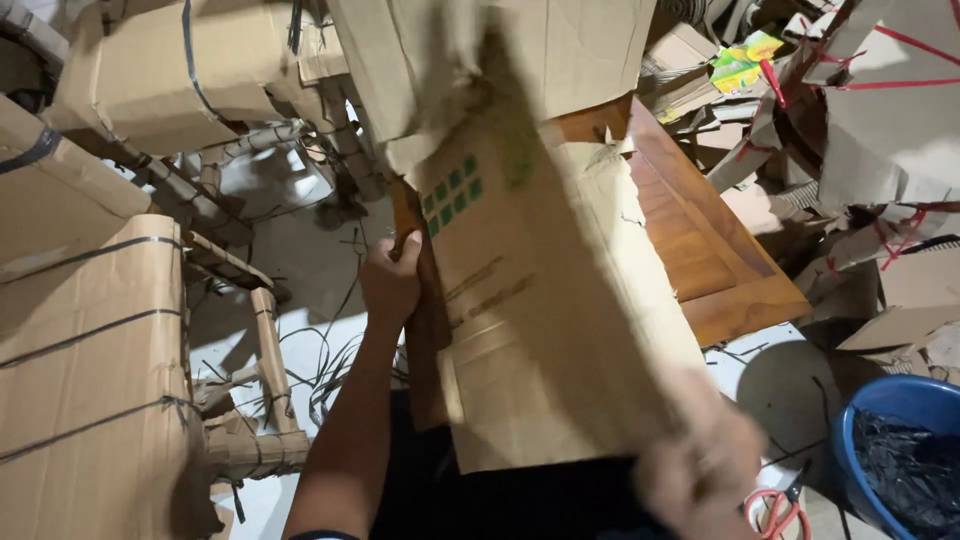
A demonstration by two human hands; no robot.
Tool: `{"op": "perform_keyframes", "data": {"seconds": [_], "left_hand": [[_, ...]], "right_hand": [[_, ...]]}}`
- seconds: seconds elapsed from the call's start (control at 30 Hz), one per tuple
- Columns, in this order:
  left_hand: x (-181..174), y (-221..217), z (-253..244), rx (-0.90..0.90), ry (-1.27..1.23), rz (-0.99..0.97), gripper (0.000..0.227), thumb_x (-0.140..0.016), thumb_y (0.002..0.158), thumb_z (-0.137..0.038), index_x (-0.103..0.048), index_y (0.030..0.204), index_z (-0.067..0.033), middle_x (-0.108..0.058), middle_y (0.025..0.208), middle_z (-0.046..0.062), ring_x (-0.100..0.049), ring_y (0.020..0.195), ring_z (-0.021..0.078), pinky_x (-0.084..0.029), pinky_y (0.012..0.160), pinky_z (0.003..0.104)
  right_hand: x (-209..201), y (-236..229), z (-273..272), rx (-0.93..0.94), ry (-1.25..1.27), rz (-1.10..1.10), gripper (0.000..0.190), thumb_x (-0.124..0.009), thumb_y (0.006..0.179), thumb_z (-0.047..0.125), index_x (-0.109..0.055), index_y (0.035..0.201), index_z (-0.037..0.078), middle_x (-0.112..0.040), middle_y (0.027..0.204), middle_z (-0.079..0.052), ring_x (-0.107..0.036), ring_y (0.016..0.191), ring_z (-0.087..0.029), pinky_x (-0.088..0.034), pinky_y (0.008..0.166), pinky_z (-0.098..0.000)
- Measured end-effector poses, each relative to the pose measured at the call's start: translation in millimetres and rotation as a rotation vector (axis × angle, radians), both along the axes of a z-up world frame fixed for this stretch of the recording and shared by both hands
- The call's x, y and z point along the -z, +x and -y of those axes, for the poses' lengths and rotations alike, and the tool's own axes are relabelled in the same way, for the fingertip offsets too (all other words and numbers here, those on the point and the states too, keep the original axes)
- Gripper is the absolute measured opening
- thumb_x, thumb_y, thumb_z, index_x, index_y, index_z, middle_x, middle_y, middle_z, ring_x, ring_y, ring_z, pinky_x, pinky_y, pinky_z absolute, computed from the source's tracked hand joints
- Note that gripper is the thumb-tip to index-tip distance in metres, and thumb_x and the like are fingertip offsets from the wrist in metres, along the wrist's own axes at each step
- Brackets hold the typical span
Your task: The person handles a wooden board and then repeatedly wraps and ties a stack of flattened cardboard sheets with black plastic strapping. They pull the straps tight, twist them, and secure the bundle by hand.
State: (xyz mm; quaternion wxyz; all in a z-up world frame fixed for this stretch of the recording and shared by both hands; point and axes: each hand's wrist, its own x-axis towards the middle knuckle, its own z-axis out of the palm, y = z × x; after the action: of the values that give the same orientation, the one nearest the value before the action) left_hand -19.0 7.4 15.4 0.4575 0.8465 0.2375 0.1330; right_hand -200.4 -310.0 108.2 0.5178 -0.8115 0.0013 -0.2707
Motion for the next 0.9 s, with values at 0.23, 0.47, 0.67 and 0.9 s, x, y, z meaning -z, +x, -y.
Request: {"op": "perform_keyframes", "data": {"seconds": [0.23,0.47,0.67,0.9], "left_hand": [[128.8,20.3,-51.3,0.101,-0.075,0.495,0.05,-0.058,0.102,-0.039,-0.05,0.138,-0.0058,-0.057,0.134,0.016,-0.054,0.126,0.0297,-0.041,0.106,0.042],[-23.7,-88.2,-51.4,0.067,-1.053,0.251,0.07,-0.029,0.101,-0.062,-0.058,0.135,-0.0079,-0.072,0.121,0.022,-0.069,0.102,0.0343,-0.052,0.087,0.043],[-77.2,-139.4,-44.5,0.718,-1.345,0.38,0.06,-0.05,0.109,-0.043,-0.034,0.159,-0.0145,-0.064,0.136,0.02,-0.067,0.115,0.0333,-0.055,0.092,0.045],[-92.9,-143.2,-15.3,0.242,-1.214,0.212,0.084,-0.079,0.077,-0.015,-0.043,0.152,-0.0053,-0.069,0.126,0.016,-0.069,0.104,0.0236,-0.058,0.089,0.036]], "right_hand": [[-34.9,7.5,-64.5,-0.744,-0.175,0.425,0.038,-0.065,0.099,0.024,-0.059,0.13,0.004,-0.062,0.133,-0.02,-0.068,0.122,-0.034,-0.056,0.109,-0.0515],[-6.0,11.0,-54.5,-1.095,-0.105,0.197,0.061,-0.026,0.119,0.059,-0.014,0.167,0.024,-0.025,0.173,-0.005,-0.033,0.161,-0.043,-0.005,0.133,-0.0725],[-16.5,14.0,-71.3,-1.219,-0.252,0.253,0.062,-0.028,0.113,0.054,-0.032,0.16,0.014,-0.032,0.17,-0.014,-0.025,0.163,-0.041,-0.011,0.134,-0.0633],[5.8,23.1,-40.9,-1.094,-0.162,0.239,0.055,-0.059,0.105,0.038,-0.046,0.151,0.011,-0.052,0.155,-0.018,-0.049,0.148,-0.039,-0.03,0.128,-0.0619]]}}
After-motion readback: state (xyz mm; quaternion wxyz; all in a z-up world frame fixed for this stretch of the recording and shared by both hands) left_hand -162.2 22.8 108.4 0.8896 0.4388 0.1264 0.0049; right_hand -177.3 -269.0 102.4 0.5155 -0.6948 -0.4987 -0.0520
